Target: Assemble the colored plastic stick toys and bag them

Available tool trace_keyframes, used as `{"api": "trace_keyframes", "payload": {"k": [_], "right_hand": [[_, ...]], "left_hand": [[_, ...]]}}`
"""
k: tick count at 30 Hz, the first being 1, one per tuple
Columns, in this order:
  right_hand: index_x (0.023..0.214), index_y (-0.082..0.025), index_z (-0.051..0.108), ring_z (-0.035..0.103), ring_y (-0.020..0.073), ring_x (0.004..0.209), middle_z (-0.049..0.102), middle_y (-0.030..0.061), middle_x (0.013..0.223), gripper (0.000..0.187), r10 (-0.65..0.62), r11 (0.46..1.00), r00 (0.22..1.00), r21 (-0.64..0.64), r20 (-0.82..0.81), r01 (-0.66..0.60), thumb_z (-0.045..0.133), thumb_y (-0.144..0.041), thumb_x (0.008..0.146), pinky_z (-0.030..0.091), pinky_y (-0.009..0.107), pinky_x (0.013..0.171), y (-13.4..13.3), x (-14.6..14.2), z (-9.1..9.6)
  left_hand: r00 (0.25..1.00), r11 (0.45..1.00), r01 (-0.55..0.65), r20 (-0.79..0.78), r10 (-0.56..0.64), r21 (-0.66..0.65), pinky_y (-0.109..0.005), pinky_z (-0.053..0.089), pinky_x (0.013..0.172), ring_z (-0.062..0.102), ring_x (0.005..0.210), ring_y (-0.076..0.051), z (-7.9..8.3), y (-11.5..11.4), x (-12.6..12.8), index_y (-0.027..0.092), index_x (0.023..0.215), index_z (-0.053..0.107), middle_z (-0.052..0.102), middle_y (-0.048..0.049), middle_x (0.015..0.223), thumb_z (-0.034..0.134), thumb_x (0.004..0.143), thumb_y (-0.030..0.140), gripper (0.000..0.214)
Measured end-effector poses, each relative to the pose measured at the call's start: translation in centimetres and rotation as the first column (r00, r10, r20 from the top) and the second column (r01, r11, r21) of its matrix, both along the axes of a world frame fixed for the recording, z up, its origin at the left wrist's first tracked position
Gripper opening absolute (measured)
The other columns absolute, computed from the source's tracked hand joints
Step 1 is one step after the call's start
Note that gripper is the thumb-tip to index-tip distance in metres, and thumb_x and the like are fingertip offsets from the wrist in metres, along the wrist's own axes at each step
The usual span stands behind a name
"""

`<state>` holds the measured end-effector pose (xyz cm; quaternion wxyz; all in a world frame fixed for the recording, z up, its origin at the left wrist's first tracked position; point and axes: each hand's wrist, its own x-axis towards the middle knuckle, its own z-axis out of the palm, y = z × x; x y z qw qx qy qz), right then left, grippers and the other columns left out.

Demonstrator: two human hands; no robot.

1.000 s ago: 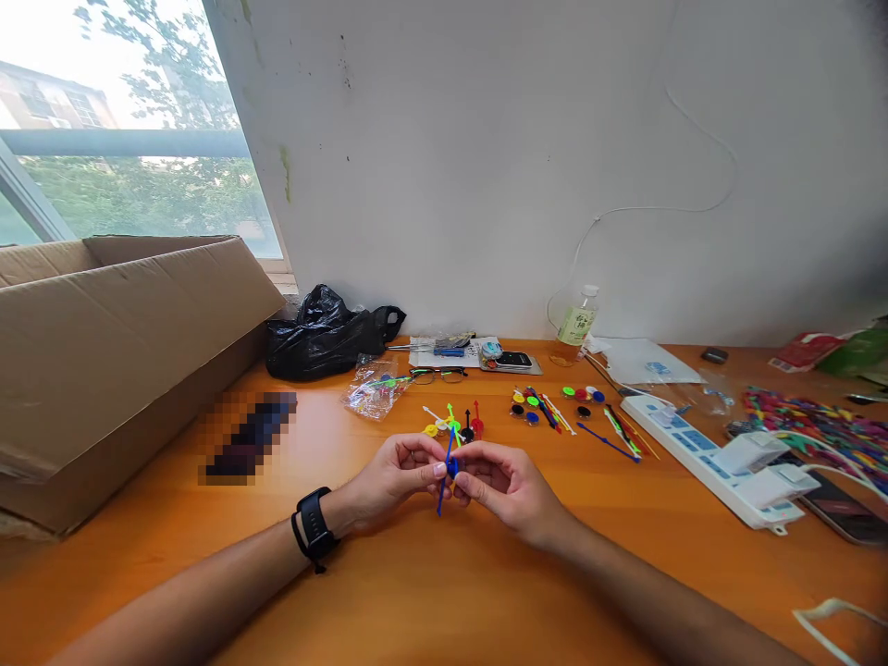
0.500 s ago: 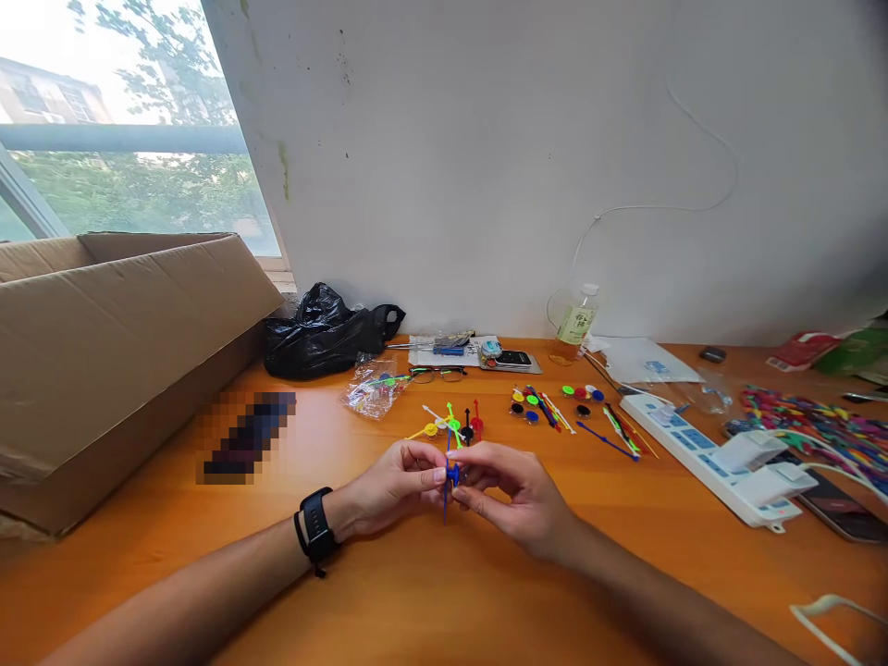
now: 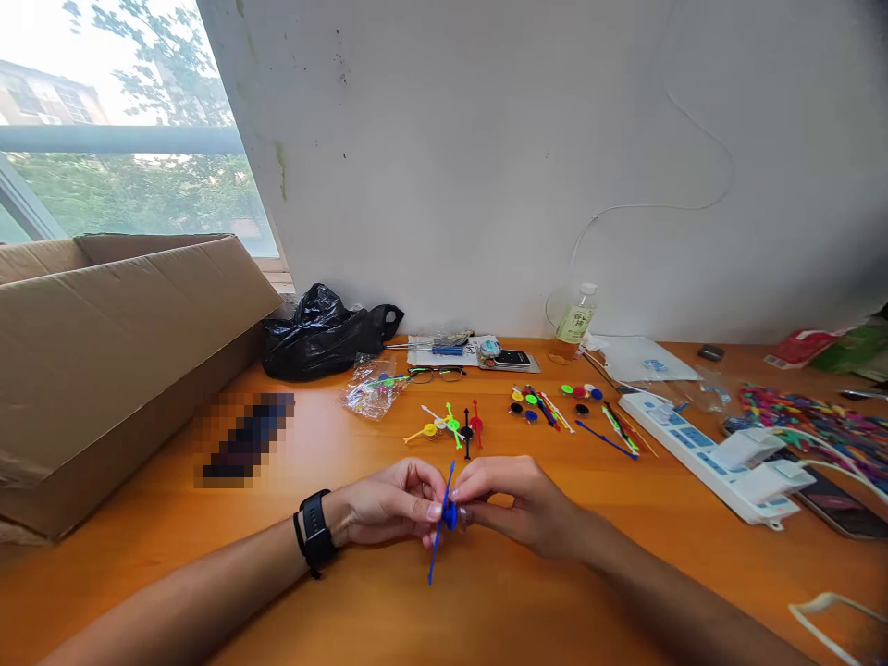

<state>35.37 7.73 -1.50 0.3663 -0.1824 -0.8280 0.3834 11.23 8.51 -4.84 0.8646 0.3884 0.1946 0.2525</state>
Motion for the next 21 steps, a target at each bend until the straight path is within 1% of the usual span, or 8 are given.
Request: {"api": "trace_keyframes", "payload": {"k": [1, 3, 6, 8, 10, 15, 18, 21], "right_hand": [[0.107, -0.022, 0.081, 0.076, 0.0183, 0.091, 0.081, 0.0070, 0.102, 0.012, 0.012, 1.000, 1.000, 0.006, -0.004, -0.012, 0.074, -0.020, 0.098, 0.059, 0.028, 0.084, -0.1, 0.0, 0.0], [0.104, -0.021, 0.081, 0.077, 0.0184, 0.090, 0.081, 0.0073, 0.101, 0.010, 0.014, 1.000, 0.999, -0.002, -0.034, -0.014, 0.073, -0.020, 0.098, 0.060, 0.029, 0.084, -0.2, 0.0, -0.1], [0.104, -0.020, 0.079, 0.077, 0.0183, 0.087, 0.081, 0.0076, 0.097, 0.008, -0.035, 0.999, 0.996, -0.021, -0.081, 0.034, 0.075, -0.021, 0.097, 0.061, 0.028, 0.082, -0.3, 0.0, -0.3], [0.109, -0.019, 0.078, 0.077, 0.0172, 0.084, 0.081, 0.0076, 0.098, 0.012, -0.070, 0.996, 0.995, -0.054, -0.076, 0.066, 0.073, -0.022, 0.099, 0.062, 0.027, 0.079, -0.3, 0.1, -0.4], [0.115, -0.021, 0.078, 0.077, 0.0163, 0.083, 0.081, 0.0071, 0.099, 0.017, -0.084, 0.995, 0.995, -0.050, -0.056, 0.081, 0.070, -0.023, 0.101, 0.062, 0.027, 0.079, -0.2, 0.2, -0.4], [0.122, -0.024, 0.078, 0.077, 0.0180, 0.094, 0.082, 0.0065, 0.105, 0.025, -0.023, 0.995, 0.998, 0.097, -0.059, 0.029, 0.072, -0.016, 0.099, 0.061, 0.029, 0.088, 0.1, 0.2, -0.2], [0.118, -0.024, 0.080, 0.078, 0.0195, 0.095, 0.082, 0.0079, 0.106, 0.022, -0.009, 0.995, 0.998, 0.097, -0.059, 0.015, 0.075, -0.018, 0.097, 0.061, 0.030, 0.088, 0.1, 0.2, 0.0], [0.113, -0.022, 0.081, 0.078, 0.0190, 0.089, 0.083, 0.0078, 0.101, 0.018, -0.036, 0.998, 0.998, 0.040, -0.046, 0.038, 0.077, -0.022, 0.096, 0.062, 0.028, 0.084, -0.1, 0.2, -0.1]], "left_hand": [[1.000, 1.000, 0.021, 0.018, -0.021, -0.002, -0.021, 0.051, 0.056, 0.067, 0.057, -0.012, 0.0, -0.1, 0.1, 0.011, 0.077, 0.077, 0.073, -0.0038, 0.069, 0.101, 0.065, 0.026, 0.031], [0.998, 1.000, 0.007, 0.056, -0.007, 0.000, -0.021, 0.051, 0.054, 0.066, 0.056, -0.012, 0.3, -0.4, 0.3, 0.011, 0.077, 0.077, 0.073, -0.0041, 0.069, 0.101, 0.066, 0.025, 0.029], [0.993, 0.997, -0.073, 0.095, 0.073, 0.001, -0.020, 0.052, 0.060, 0.068, 0.061, -0.011, 0.9, -0.8, 0.6, 0.011, 0.082, 0.079, 0.073, -0.0046, 0.072, 0.099, 0.070, 0.023, 0.027], [0.990, 0.996, -0.092, 0.104, 0.092, -0.004, -0.020, 0.053, 0.063, 0.070, 0.065, -0.012, 1.1, -0.8, 0.6, 0.011, 0.086, 0.079, 0.074, -0.0049, 0.075, 0.097, 0.073, 0.023, 0.025], [0.990, 0.996, -0.092, 0.107, 0.093, -0.017, -0.019, 0.053, 0.064, 0.071, 0.066, -0.012, 1.1, -0.7, 0.6, 0.011, 0.090, 0.079, 0.075, -0.0056, 0.080, 0.096, 0.076, 0.022, 0.025], [0.987, 0.996, -0.080, 0.138, 0.083, -0.025, -0.018, 0.052, 0.063, 0.070, 0.068, -0.011, 0.8, -0.4, 0.6, 0.012, 0.090, 0.078, 0.075, -0.0051, 0.081, 0.094, 0.078, 0.020, 0.022], [0.990, 0.998, -0.056, 0.132, 0.058, -0.022, -0.017, 0.051, 0.061, 0.071, 0.066, -0.011, 0.7, -0.3, 0.5, 0.011, 0.090, 0.077, 0.075, -0.0051, 0.079, 0.094, 0.078, 0.022, 0.024], [0.994, 0.999, -0.028, 0.105, 0.032, -0.034, -0.016, 0.052, 0.059, 0.072, 0.064, -0.011, 0.6, -0.2, 0.3, 0.011, 0.091, 0.077, 0.075, -0.0051, 0.079, 0.095, 0.077, 0.021, 0.024]]}}
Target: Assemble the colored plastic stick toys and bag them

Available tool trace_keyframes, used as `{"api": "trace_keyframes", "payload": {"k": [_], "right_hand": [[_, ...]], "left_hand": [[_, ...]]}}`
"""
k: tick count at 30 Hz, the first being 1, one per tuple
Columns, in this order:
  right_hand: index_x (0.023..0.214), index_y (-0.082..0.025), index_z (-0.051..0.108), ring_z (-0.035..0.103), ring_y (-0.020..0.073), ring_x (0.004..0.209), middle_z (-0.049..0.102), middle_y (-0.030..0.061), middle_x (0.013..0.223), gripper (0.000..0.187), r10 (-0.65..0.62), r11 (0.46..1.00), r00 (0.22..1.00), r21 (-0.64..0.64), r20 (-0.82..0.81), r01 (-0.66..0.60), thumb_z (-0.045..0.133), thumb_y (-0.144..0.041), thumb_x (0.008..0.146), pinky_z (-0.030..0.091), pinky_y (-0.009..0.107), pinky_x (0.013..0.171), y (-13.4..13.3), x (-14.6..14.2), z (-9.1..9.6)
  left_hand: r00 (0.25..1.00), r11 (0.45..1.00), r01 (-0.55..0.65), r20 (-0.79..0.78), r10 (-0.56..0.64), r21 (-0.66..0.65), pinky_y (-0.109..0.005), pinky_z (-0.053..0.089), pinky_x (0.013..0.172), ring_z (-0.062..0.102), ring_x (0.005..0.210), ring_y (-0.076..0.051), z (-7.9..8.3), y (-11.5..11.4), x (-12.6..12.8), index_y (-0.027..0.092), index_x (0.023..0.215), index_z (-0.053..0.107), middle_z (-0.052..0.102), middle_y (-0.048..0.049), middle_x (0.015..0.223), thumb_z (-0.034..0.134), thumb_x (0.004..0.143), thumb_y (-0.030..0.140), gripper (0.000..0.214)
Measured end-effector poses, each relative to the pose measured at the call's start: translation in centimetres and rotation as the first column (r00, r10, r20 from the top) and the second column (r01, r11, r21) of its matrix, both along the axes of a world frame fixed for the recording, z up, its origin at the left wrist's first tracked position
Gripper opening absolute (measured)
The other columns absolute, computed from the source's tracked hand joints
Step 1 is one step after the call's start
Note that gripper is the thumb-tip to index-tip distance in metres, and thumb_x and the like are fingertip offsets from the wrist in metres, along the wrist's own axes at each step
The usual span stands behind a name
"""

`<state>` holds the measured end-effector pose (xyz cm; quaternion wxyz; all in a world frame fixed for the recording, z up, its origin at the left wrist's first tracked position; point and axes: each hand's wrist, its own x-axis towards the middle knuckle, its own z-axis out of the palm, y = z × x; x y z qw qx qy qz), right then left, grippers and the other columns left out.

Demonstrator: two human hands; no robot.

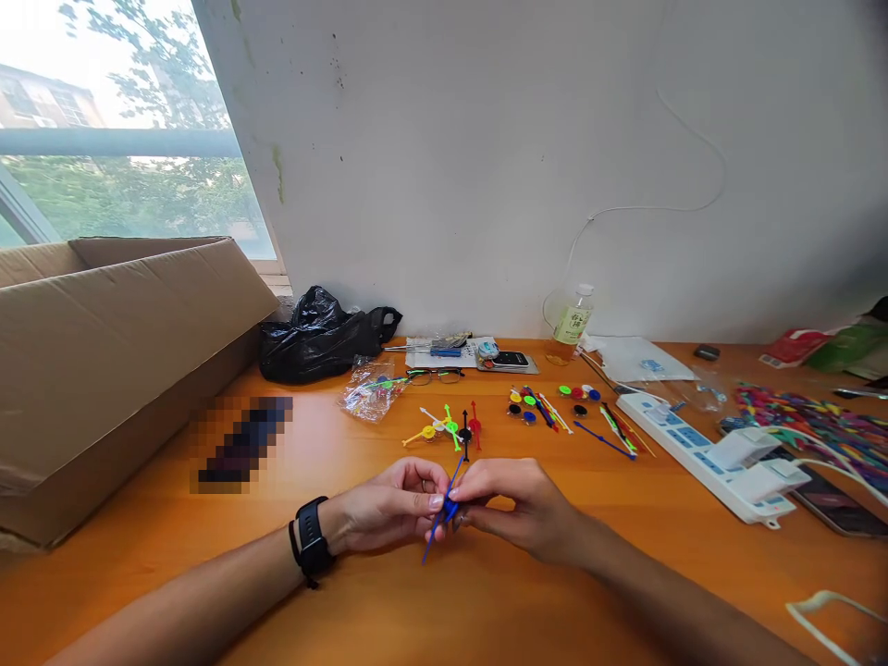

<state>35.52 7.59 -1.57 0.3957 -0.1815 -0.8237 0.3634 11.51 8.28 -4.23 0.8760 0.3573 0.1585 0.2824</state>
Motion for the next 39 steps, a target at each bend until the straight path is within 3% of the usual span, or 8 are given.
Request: {"api": "trace_keyframes", "payload": {"k": [3, 6, 13, 20, 22, 30, 35, 39], "right_hand": [[0.108, -0.021, 0.081, 0.078, 0.0181, 0.083, 0.083, 0.0068, 0.094, 0.015, -0.008, 0.995, 1.000, -0.097, -0.019, 0.006, 0.081, -0.024, 0.093, 0.062, 0.027, 0.079, 0.0, -0.1, -0.3], [0.098, -0.020, 0.083, 0.076, 0.0186, 0.082, 0.081, 0.0068, 0.091, 0.012, 0.049, 0.978, 0.993, -0.198, -0.106, -0.070, 0.087, -0.022, 0.087, 0.061, 0.029, 0.077, 0.2, -0.3, -0.7], [0.081, -0.018, 0.083, 0.073, 0.0153, 0.076, 0.079, 0.0070, 0.089, 0.014, 0.035, 0.896, 0.956, -0.416, -0.290, -0.159, 0.095, -0.024, 0.076, 0.061, 0.026, 0.068, 0.9, -1.2, -1.7], [0.086, -0.016, 0.079, 0.075, 0.0139, 0.075, 0.077, 0.0042, 0.089, 0.026, 0.047, 0.739, 0.935, -0.618, -0.351, -0.269, 0.099, -0.022, 0.071, 0.061, 0.024, 0.070, 0.8, -1.4, -2.5], [0.085, -0.016, 0.079, 0.074, 0.0134, 0.072, 0.077, 0.0037, 0.087, 0.025, 0.044, 0.716, 0.934, -0.640, -0.354, -0.277, 0.099, -0.022, 0.071, 0.061, 0.024, 0.069, 0.7, -1.4, -2.7], [0.076, -0.017, 0.076, 0.072, 0.0136, 0.065, 0.077, 0.0037, 0.080, 0.025, -0.015, 0.718, 0.920, -0.645, -0.391, -0.262, 0.099, -0.024, 0.071, 0.059, 0.023, 0.060, 0.1, -1.7, -2.7], [0.077, -0.017, 0.077, 0.074, 0.0143, 0.068, 0.078, 0.0045, 0.082, 0.020, -0.057, 0.760, 0.919, -0.613, -0.391, -0.214, 0.096, -0.021, 0.074, 0.060, 0.023, 0.060, -0.3, -1.6, -2.1], [0.076, -0.016, 0.077, 0.075, 0.0160, 0.068, 0.078, 0.0048, 0.082, 0.020, -0.076, 0.760, 0.921, -0.620, -0.382, -0.194, 0.096, -0.020, 0.073, 0.061, 0.023, 0.059, -0.2, -1.6, -2.3]], "left_hand": [[0.999, 1.000, 0.026, -0.032, -0.026, -0.011, -0.018, 0.055, 0.061, 0.073, 0.064, -0.013, -0.1, 0.0, -0.2, 0.010, 0.091, 0.078, 0.075, -0.0057, 0.080, 0.097, 0.075, 0.022, 0.028], [0.998, 0.999, 0.038, -0.045, -0.039, -0.019, -0.019, 0.057, 0.062, 0.072, 0.064, -0.012, -0.2, -0.1, -0.1, 0.008, 0.087, 0.078, 0.074, -0.0054, 0.077, 0.099, 0.070, 0.023, 0.031], [0.998, 0.997, -0.055, -0.004, 0.055, 0.045, -0.015, 0.052, 0.055, 0.071, 0.058, -0.011, -1.0, -0.4, 0.5, 0.011, 0.087, 0.079, 0.076, -0.0049, 0.073, 0.099, 0.072, 0.023, 0.028], [0.998, 0.996, -0.057, -0.009, 0.058, 0.071, -0.014, 0.051, 0.056, 0.069, 0.056, -0.009, -0.6, -0.7, 0.8, 0.010, 0.081, 0.078, 0.073, -0.0035, 0.069, 0.100, 0.069, 0.028, 0.031], [0.998, 0.995, -0.064, 0.008, 0.063, 0.072, -0.015, 0.051, 0.056, 0.069, 0.056, -0.009, -0.6, -0.8, 0.9, 0.010, 0.080, 0.078, 0.073, -0.0039, 0.069, 0.100, 0.070, 0.026, 0.029], [0.990, 0.987, -0.115, 0.093, 0.105, 0.110, -0.018, 0.052, 0.057, 0.072, 0.062, -0.013, -0.1, -1.3, 1.3, 0.012, 0.079, 0.076, 0.077, -0.0060, 0.075, 0.095, 0.075, 0.020, 0.021], [0.984, 0.973, -0.177, 0.035, 0.174, 0.147, -0.020, 0.053, 0.062, 0.070, 0.064, -0.012, 0.6, -1.4, 1.1, 0.011, 0.082, 0.076, 0.076, -0.0054, 0.074, 0.098, 0.073, 0.023, 0.026], [0.981, 0.966, -0.189, 0.001, 0.192, 0.178, -0.022, 0.053, 0.064, 0.071, 0.066, -0.014, 0.8, -1.5, 1.1, 0.011, 0.084, 0.076, 0.076, -0.0057, 0.075, 0.098, 0.072, 0.028, 0.031]]}}
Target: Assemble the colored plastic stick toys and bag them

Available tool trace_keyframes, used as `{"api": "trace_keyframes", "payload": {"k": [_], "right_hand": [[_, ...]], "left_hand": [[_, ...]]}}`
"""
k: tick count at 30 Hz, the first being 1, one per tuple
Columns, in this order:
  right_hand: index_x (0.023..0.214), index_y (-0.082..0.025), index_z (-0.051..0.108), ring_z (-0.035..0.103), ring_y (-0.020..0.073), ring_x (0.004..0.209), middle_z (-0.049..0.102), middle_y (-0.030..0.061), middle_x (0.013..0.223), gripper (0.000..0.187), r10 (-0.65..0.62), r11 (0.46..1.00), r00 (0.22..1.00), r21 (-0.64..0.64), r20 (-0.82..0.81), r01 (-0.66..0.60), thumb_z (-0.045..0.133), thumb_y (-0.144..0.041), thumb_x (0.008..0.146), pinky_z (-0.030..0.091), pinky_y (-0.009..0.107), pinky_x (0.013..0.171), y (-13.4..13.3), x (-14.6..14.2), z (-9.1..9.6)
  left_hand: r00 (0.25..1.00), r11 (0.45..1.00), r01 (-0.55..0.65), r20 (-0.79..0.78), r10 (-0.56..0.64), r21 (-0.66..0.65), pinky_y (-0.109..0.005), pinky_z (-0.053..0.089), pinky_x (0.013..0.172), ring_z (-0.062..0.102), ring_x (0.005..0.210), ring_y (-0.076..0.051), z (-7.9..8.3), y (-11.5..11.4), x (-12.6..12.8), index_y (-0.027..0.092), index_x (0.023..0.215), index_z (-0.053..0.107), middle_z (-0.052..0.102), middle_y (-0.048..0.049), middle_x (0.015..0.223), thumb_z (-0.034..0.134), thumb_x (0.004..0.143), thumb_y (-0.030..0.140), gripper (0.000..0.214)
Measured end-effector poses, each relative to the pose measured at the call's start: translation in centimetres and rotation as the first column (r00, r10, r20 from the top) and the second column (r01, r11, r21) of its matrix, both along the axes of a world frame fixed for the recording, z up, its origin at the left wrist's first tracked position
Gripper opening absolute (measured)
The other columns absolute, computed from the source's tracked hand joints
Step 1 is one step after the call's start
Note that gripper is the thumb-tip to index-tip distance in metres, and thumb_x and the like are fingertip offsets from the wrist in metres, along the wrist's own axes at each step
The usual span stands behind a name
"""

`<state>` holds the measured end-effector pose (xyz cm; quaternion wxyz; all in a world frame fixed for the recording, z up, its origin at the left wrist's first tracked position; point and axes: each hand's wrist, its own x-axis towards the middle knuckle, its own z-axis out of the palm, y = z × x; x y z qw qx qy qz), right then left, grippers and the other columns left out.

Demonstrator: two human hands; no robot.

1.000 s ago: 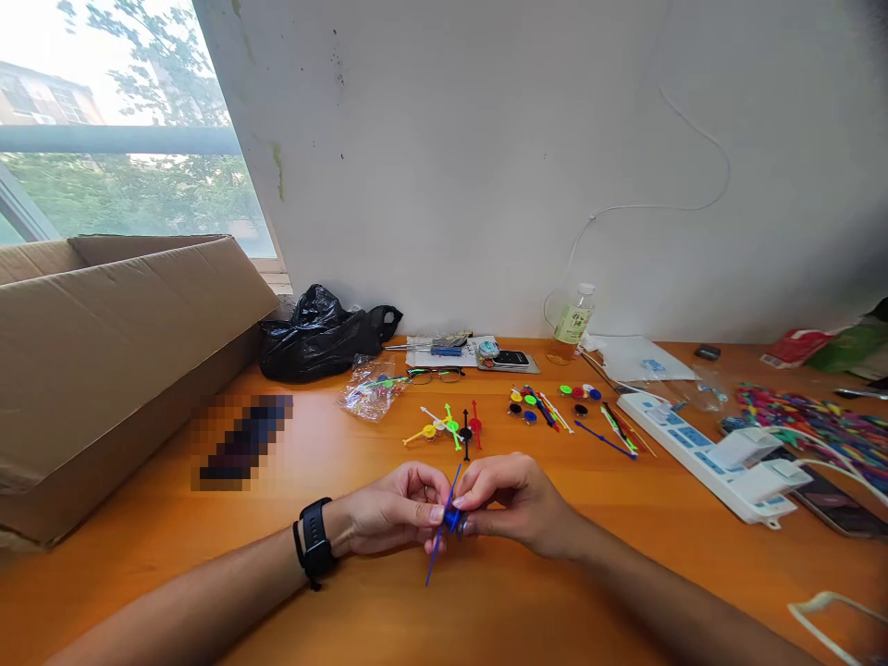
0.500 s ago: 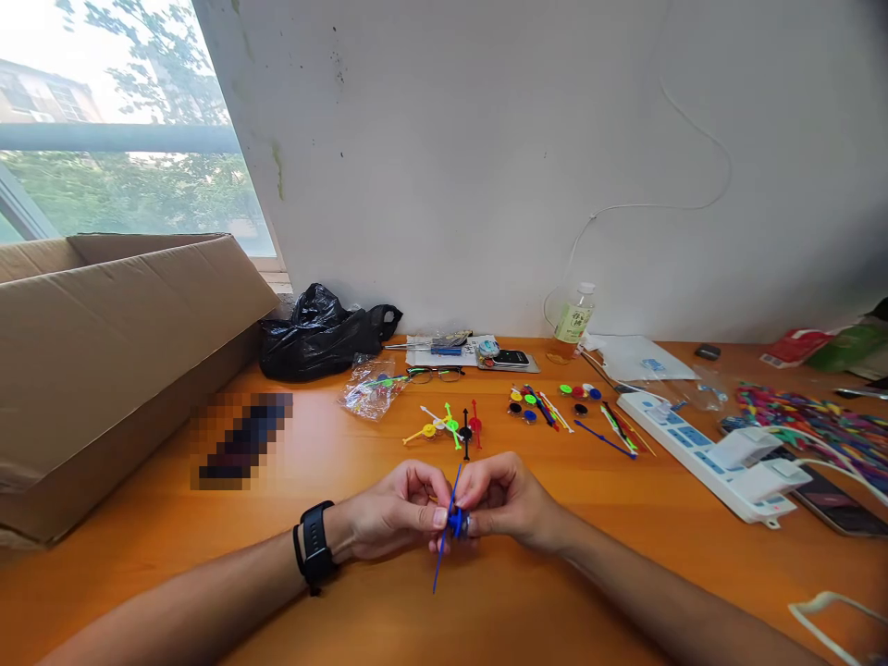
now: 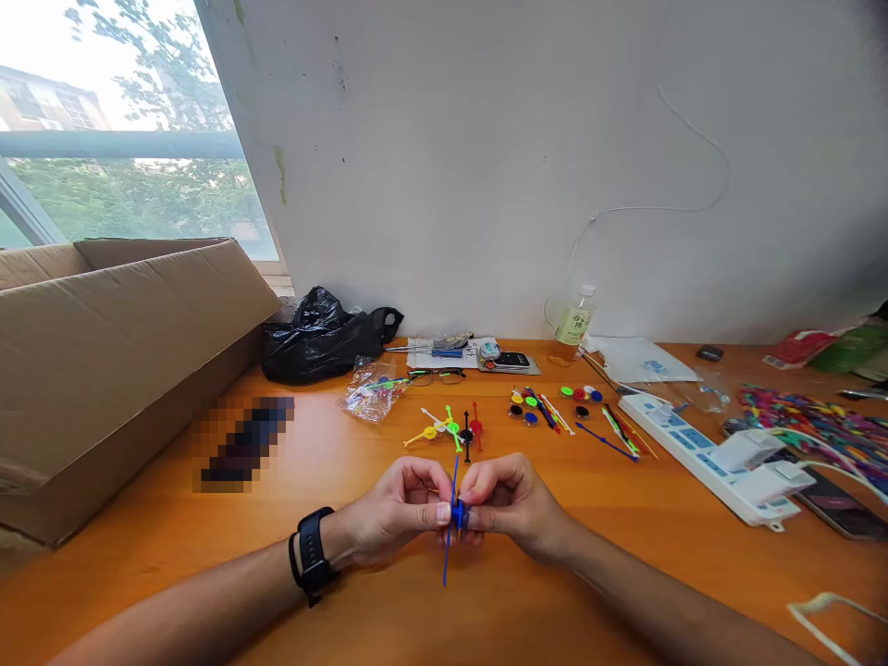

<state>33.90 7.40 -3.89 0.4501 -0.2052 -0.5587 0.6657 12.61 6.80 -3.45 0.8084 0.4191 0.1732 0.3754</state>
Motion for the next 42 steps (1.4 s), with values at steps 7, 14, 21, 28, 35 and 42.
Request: {"api": "trace_keyframes", "payload": {"k": [7, 14, 21, 28, 35, 42], "right_hand": [[0.095, -0.018, 0.073, 0.075, 0.0156, 0.059, 0.080, 0.0040, 0.078, 0.027, -0.011, 0.993, 1.000, -0.118, -0.004, 0.010, 0.093, -0.030, 0.080, 0.060, 0.022, 0.054, 1.3, -0.3, 0.0], [0.097, -0.019, 0.077, 0.076, 0.0163, 0.078, 0.079, 0.0030, 0.090, 0.031, -0.096, 0.988, 0.994, -0.119, 0.051, 0.101, 0.096, -0.031, 0.075, 0.062, 0.027, 0.073, 1.4, -0.3, 0.5], [0.092, -0.022, 0.075, 0.073, 0.0193, 0.094, 0.079, 0.0030, 0.099, 0.033, -0.335, 0.935, 0.939, -0.099, 0.077, 0.341, 0.098, -0.032, 0.070, 0.058, 0.033, 0.092, 1.8, 0.1, 0.1], [0.089, -0.024, 0.075, 0.074, 0.0219, 0.098, 0.080, 0.0024, 0.099, 0.035, -0.397, 0.907, 0.916, -0.133, 0.054, 0.401, 0.100, -0.030, 0.065, 0.056, 0.038, 0.098, 1.4, -0.5, 0.9], [0.090, -0.025, 0.080, 0.074, 0.0237, 0.103, 0.077, 0.0036, 0.106, 0.028, -0.319, 0.946, 0.947, -0.042, 0.033, 0.320, 0.098, -0.035, 0.070, 0.055, 0.041, 0.103, 1.6, -1.3, -0.1], [0.111, -0.026, 0.082, 0.067, 0.0242, 0.118, 0.077, 0.0058, 0.116, 0.035, -0.257, 0.957, 0.965, -0.121, 0.062, 0.262, 0.091, -0.039, 0.080, 0.048, 0.038, 0.111, 1.1, -1.3, 0.8]], "left_hand": [[0.983, 0.981, -0.116, -0.123, 0.136, 0.157, -0.027, 0.052, 0.070, 0.071, 0.074, -0.018, 0.6, 0.9, 0.2, 0.014, 0.092, 0.075, 0.076, -0.0076, 0.082, 0.088, 0.086, 0.039, 0.030], [0.897, 0.916, -0.262, -0.273, 0.347, 0.303, -0.029, 0.053, 0.076, 0.067, 0.081, -0.017, 0.8, 1.3, -0.2, 0.015, 0.095, 0.076, 0.075, -0.0063, 0.089, 0.084, 0.089, 0.041, 0.028], [0.868, 0.874, -0.371, -0.216, 0.446, 0.314, -0.033, 0.054, 0.095, 0.068, 0.110, -0.022, -0.4, 1.1, 0.2, 0.026, 0.128, 0.064, 0.070, -0.0088, 0.129, 0.090, 0.082, 0.037, 0.053], [0.832, 0.874, -0.432, -0.275, 0.482, 0.224, -0.027, 0.054, 0.078, 0.067, 0.084, -0.016, -0.4, 1.2, 0.7, 0.019, 0.109, 0.075, 0.075, -0.0055, 0.101, 0.089, 0.081, 0.042, 0.039], [0.854, 0.894, -0.356, -0.293, 0.429, 0.272, -0.035, 0.055, 0.092, 0.070, 0.105, -0.026, 0.5, 0.7, 0.9, 0.017, 0.119, 0.081, 0.080, -0.0104, 0.110, 0.089, 0.080, 0.044, 0.048], [0.800, 0.846, -0.475, -0.282, 0.529, 0.242, -0.034, 0.058, 0.090, 0.074, 0.099, -0.024, -0.5, 1.9, 0.4, 0.015, 0.113, 0.081, 0.081, -0.0127, 0.114, 0.091, 0.079, 0.043, 0.046]]}}
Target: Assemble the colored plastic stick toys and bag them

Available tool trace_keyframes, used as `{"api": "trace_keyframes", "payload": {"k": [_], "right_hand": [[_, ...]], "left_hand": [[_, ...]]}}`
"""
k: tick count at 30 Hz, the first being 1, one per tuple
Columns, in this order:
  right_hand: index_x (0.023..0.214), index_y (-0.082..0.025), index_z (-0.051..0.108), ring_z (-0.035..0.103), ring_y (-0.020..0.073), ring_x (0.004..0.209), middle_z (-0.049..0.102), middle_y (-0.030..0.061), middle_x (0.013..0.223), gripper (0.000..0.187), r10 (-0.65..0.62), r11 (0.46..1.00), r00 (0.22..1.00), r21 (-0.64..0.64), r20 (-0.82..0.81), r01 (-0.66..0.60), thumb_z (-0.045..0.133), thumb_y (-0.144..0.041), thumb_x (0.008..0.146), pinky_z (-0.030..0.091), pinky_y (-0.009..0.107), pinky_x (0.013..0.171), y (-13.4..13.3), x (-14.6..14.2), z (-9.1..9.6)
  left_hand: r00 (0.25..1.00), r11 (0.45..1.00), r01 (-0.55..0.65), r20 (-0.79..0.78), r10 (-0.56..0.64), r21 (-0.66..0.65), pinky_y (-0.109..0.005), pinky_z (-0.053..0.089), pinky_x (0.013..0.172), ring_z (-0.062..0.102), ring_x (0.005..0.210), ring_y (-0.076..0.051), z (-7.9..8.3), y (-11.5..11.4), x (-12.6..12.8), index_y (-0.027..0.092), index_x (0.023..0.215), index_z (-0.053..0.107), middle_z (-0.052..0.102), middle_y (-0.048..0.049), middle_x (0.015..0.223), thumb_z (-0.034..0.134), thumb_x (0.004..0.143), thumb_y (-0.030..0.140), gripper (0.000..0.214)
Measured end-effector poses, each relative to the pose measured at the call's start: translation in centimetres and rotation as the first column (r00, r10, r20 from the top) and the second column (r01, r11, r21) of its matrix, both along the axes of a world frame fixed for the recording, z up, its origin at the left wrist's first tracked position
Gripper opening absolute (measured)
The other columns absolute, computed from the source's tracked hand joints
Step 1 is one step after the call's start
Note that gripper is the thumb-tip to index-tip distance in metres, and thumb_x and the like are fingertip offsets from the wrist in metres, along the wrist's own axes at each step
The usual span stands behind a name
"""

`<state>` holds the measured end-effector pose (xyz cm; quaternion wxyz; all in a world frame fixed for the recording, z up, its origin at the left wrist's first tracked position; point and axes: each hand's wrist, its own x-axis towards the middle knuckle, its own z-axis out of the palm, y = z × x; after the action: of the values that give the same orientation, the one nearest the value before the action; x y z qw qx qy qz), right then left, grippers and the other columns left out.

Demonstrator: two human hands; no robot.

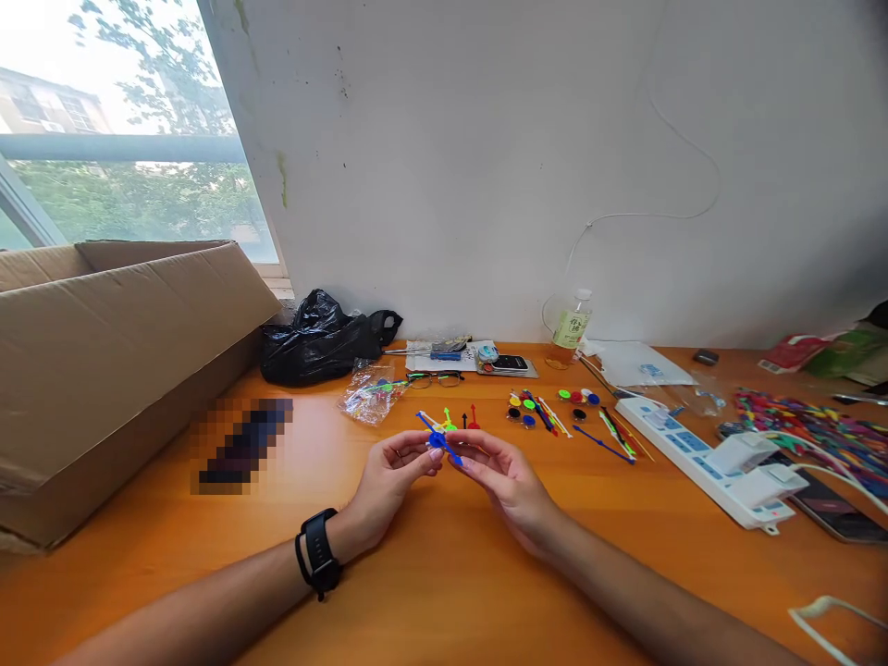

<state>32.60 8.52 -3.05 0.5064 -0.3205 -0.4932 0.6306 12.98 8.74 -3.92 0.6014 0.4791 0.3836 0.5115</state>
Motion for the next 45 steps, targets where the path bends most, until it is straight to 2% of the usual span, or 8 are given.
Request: {"api": "trace_keyframes", "payload": {"k": [3, 6, 9, 12, 19, 29, 38, 45], "right_hand": [[0.111, -0.026, 0.081, 0.066, 0.0167, 0.088, 0.074, 0.0023, 0.099, 0.036, -0.051, 0.993, 0.998, -0.111, -0.046, 0.045, 0.089, -0.038, 0.078, 0.053, 0.028, 0.081, -0.1, 0.3, 0.4], [0.091, -0.023, 0.080, 0.043, 0.0097, 0.055, 0.059, -0.0023, 0.070, 0.027, 0.013, 0.981, 0.993, -0.188, -0.118, -0.035, 0.083, -0.048, 0.082, 0.035, 0.025, 0.053, -0.3, 0.7, 0.8], [0.046, -0.020, 0.056, 0.028, 0.0097, 0.046, 0.036, -0.0033, 0.048, 0.067, 0.193, 0.964, 0.975, -0.165, -0.105, -0.209, 0.065, -0.069, 0.091, 0.023, 0.029, 0.049, -0.6, 1.3, 1.3], [0.036, -0.023, 0.031, 0.020, 0.0098, 0.043, 0.019, -0.0051, 0.043, 0.084, 0.251, 0.960, 0.967, -0.115, -0.049, -0.255, 0.051, -0.079, 0.094, 0.017, 0.032, 0.049, -0.6, 1.8, 1.6], [0.070, -0.020, 0.067, 0.029, 0.0094, 0.048, 0.039, -0.0053, 0.056, 0.051, -0.075, 0.996, 0.996, -0.053, -0.043, 0.073, 0.071, -0.068, 0.087, 0.021, 0.025, 0.047, 1.1, 2.0, 0.8], [0.129, -0.028, 0.062, 0.062, 0.0119, 0.061, 0.066, 0.0013, 0.100, 0.053, 0.169, 0.985, 0.978, 0.000, 0.119, -0.170, 0.079, -0.057, 0.088, 0.053, 0.024, 0.052, -0.1, 0.6, -1.0], [0.116, -0.027, 0.076, 0.069, 0.0230, 0.096, 0.073, 0.0060, 0.104, 0.022, -0.203, 0.895, 0.884, 0.447, 0.420, -0.006, 0.074, -0.038, 0.097, 0.058, 0.036, 0.086, -0.1, 1.1, -0.6], [0.116, -0.027, 0.080, 0.072, 0.0254, 0.091, 0.078, 0.0078, 0.103, 0.022, -0.224, 0.834, 0.821, 0.539, 0.526, -0.118, 0.072, -0.037, 0.098, 0.057, 0.039, 0.085, 0.2, 1.5, -0.6]], "left_hand": [[0.999, 0.999, -0.033, 0.017, 0.034, -0.018, -0.035, 0.060, 0.090, 0.076, 0.098, -0.025, -0.2, 0.6, -0.3, 0.015, 0.112, 0.079, 0.082, -0.0140, 0.113, 0.091, 0.078, 0.044, 0.046], [0.997, 0.997, -0.071, 0.009, 0.071, -0.004, -0.035, 0.061, 0.087, 0.077, 0.093, -0.025, -0.2, 0.9, -0.6, 0.014, 0.107, 0.079, 0.083, -0.0141, 0.108, 0.093, 0.077, 0.044, 0.045], [0.994, 0.994, -0.109, 0.020, 0.109, 0.026, -0.035, 0.062, 0.084, 0.078, 0.087, -0.023, -0.3, 1.0, -0.7, 0.014, 0.102, 0.079, 0.083, -0.0126, 0.102, 0.094, 0.075, 0.043, 0.042], [0.991, 0.991, -0.130, 0.027, 0.129, 0.044, -0.037, 0.063, 0.082, 0.078, 0.085, -0.024, -0.3, 1.0, -0.7, 0.014, 0.100, 0.078, 0.083, -0.0119, 0.098, 0.095, 0.073, 0.045, 0.044], [0.998, 0.999, -0.016, -0.067, 0.020, 0.050, -0.035, 0.062, 0.081, 0.075, 0.082, -0.021, -0.1, 0.3, -0.6, 0.014, 0.101, 0.079, 0.082, -0.0106, 0.097, 0.092, 0.077, 0.044, 0.041], [0.983, 0.978, 0.152, -0.123, -0.135, 0.140, -0.041, 0.061, 0.092, 0.077, 0.101, -0.029, 0.6, -0.4, -0.6, 0.016, 0.119, 0.080, 0.082, -0.0151, 0.112, 0.086, 0.085, 0.044, 0.045], [0.979, 0.973, 0.122, -0.188, -0.084, 0.197, -0.044, 0.061, 0.095, 0.077, 0.103, -0.031, 1.0, -0.6, -0.3, 0.018, 0.115, 0.082, 0.082, -0.0136, 0.116, 0.087, 0.082, 0.045, 0.042], [0.886, 0.912, 0.167, -0.462, 0.027, 0.374, -0.027, 0.047, 0.061, 0.059, 0.064, -0.016, 1.2, -0.3, -1.0, 0.021, 0.104, 0.085, 0.075, -0.0055, 0.078, 0.082, 0.087, 0.045, 0.029]]}}
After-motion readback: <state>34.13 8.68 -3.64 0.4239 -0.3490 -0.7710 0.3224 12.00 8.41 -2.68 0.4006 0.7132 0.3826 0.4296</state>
